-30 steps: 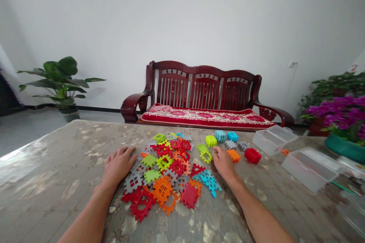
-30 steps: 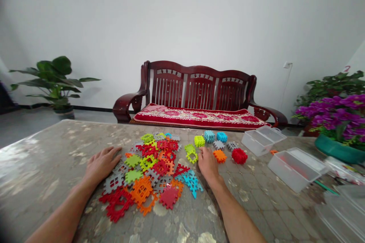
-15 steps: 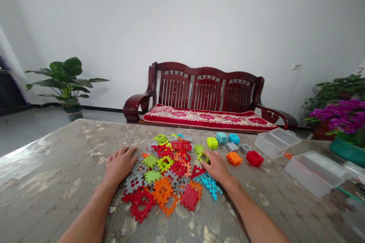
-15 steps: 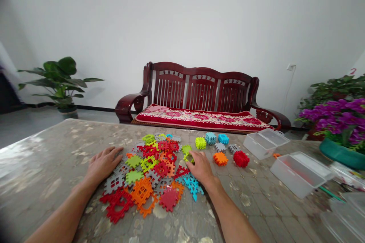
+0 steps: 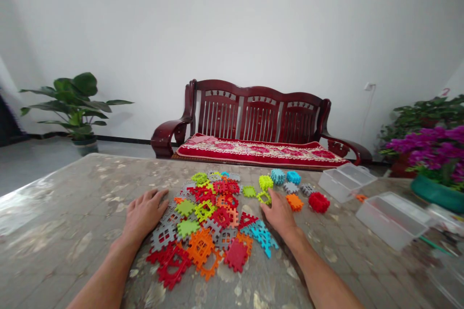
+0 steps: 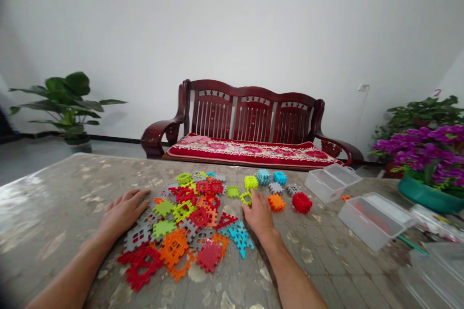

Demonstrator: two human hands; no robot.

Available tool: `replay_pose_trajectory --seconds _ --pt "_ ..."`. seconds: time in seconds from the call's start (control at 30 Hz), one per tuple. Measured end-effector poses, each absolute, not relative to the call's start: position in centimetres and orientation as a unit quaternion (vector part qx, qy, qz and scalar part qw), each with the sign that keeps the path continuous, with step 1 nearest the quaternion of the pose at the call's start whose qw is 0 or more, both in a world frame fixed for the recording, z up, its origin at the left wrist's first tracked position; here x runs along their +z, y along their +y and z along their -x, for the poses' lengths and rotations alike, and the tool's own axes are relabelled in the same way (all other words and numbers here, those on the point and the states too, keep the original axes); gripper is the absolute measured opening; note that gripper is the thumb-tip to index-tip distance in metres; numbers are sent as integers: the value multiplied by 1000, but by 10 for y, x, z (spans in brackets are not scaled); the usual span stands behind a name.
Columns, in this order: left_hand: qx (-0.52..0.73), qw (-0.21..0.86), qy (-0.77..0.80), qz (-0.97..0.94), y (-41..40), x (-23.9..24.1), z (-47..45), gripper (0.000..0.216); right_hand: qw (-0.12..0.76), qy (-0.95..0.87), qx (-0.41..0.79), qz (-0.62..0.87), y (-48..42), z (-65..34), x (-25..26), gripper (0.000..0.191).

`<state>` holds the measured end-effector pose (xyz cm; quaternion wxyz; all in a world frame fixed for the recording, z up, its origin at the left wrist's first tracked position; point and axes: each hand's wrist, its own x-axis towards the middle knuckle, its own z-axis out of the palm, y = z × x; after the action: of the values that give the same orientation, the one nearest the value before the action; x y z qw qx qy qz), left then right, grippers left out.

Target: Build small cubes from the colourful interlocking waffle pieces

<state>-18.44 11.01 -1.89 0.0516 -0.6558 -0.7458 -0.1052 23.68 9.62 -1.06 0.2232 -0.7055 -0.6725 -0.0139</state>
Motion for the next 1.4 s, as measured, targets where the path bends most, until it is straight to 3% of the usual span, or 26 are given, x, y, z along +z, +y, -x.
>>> replay_pose_trajectory --seconds 0.4,0.57,0.93,1.23,1.4 --pt "-125 49 -745 653 110 -20 184 50 179 -667 -27 723 96 -238 -11 54" --pt "-137 43 -747 649 110 -19 183 49 166 -665 -50 726 96 -237 -12 46" --pt "-142 51 -744 651 109 -20 182 48 277 -618 -10 736 115 -243 24 53" --pt "-124 57 -747 651 109 -21 182 49 173 -590 -5 788 155 -252 42 56" --pt "-121 56 -749 649 110 -22 183 49 161 -592 -9 790 156 -250 40 57"
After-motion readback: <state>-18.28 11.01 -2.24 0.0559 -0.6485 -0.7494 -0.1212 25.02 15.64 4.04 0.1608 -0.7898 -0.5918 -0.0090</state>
